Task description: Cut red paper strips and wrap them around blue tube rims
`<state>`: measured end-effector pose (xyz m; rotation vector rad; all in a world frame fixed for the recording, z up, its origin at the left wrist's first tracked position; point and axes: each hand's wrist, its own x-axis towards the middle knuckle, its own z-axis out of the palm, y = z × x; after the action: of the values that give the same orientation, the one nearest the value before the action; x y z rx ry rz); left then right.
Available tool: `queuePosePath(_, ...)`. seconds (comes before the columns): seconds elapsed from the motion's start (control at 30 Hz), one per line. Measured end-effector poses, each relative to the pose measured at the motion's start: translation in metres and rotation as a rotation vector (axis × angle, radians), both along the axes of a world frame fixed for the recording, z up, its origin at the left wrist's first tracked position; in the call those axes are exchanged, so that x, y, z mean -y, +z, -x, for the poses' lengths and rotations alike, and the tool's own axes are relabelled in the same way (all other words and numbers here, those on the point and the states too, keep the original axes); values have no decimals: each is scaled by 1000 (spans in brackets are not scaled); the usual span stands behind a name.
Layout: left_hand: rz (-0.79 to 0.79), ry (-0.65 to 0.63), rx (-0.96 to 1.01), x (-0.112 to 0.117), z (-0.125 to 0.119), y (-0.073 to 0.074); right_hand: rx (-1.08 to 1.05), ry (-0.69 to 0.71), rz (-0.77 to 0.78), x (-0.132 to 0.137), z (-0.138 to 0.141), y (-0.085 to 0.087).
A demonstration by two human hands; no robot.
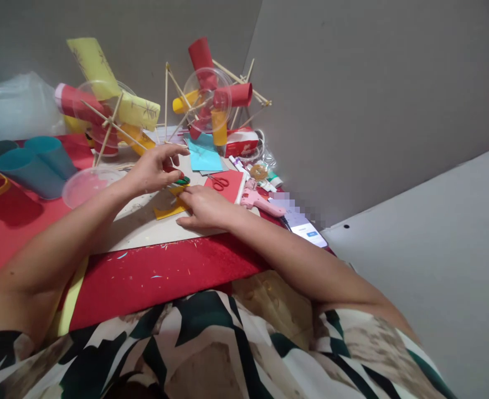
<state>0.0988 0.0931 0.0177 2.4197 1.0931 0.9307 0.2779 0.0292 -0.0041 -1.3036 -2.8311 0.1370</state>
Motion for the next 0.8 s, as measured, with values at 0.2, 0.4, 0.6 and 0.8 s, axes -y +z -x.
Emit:
queuePosePath(0.2,8,10,-15,3,-3,-6,127,10,-18,-11,20,-4)
queuePosePath(0.4,68,-12,-82,8,-2,-6,187,92,19,-11,20,7)
queuePosePath(0.6,175,-69,-109,12,-3,-4,180,189,55,-8,32,18)
queuePosePath(0.8,264,-81,-106,13,0,-1,204,251,15,-8,52,17)
